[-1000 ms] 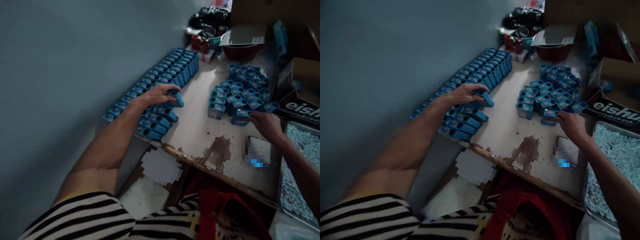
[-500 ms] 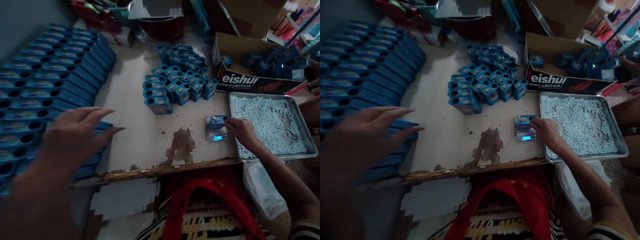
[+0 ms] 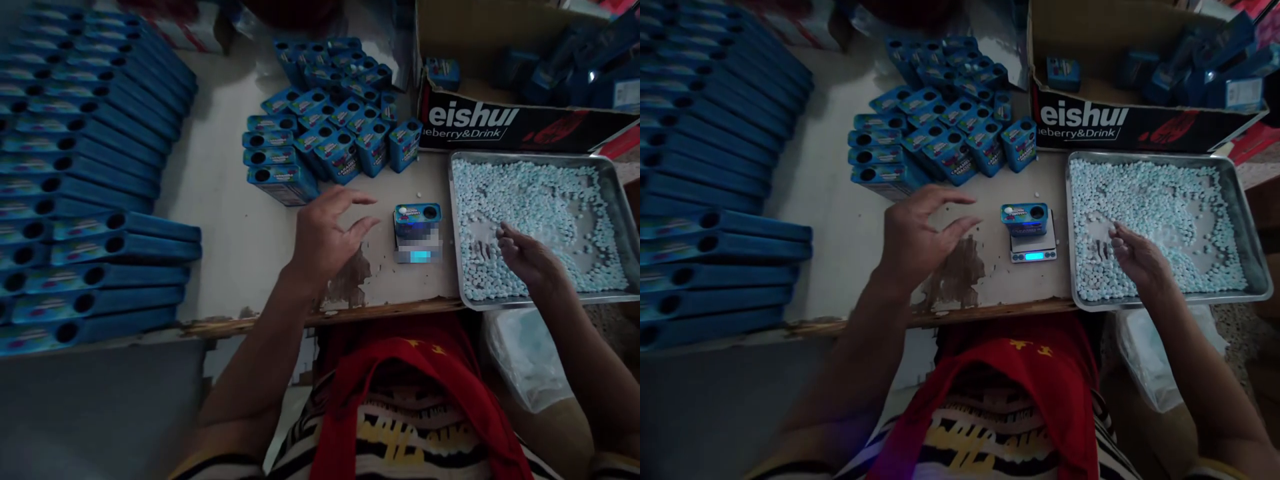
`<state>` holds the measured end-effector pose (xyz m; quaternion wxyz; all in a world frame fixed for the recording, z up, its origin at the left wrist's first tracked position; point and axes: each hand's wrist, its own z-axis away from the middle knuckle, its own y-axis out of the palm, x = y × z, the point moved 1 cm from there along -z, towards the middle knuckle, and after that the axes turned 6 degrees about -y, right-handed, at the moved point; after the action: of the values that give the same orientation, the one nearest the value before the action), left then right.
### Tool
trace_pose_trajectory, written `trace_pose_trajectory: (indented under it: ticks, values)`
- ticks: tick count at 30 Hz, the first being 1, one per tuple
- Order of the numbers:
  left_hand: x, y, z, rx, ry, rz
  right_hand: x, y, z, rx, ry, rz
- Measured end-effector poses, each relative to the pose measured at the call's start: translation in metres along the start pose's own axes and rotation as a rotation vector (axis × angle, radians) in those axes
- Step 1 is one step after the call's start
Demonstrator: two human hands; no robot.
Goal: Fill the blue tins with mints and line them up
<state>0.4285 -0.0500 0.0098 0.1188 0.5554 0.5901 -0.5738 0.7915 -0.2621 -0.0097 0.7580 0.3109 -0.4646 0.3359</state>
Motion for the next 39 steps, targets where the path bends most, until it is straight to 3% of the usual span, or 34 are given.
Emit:
trace_pose_trajectory:
  ticks: [4,10,18,24,28,31,34,39]
  values:
    - [-0.010,0.014,-0.029,0.171,0.020,0.021,-0.005,0.024,-0.005,0.038,0.182,-0.160]
    - [-0.005,0.025,-0.044,0.277,0.088,0.019,0.001,0.035,-0.011,0.048,0.175,-0.192]
    - [-0.005,0.046,-0.052,0.257,0.261,-0.016,-0.001,0.036,-0.002,-0.004,0.138,-0.186]
    - [-0.022,0.078,-0.059,0.283,0.344,-0.008,0.020,0.067,0.006,0.126,0.052,-0.048]
    - [-0.023,0.078,-0.057,0.264,0.332,-0.004,0.040,0.091,0.006,0.269,0.002,0.067]
    - [-0.027,0.069,-0.055,0.203,0.309,0.016,0.046,0.102,-0.001,0.270,-0.001,0.057]
    - [-0.044,0.068,-0.057,0.163,0.309,0.010,0.045,0.111,-0.009,0.218,0.023,-0.025]
    - [-0.077,0.087,-0.063,0.263,0.419,-0.058,0.042,0.126,-0.011,0.214,0.058,-0.123]
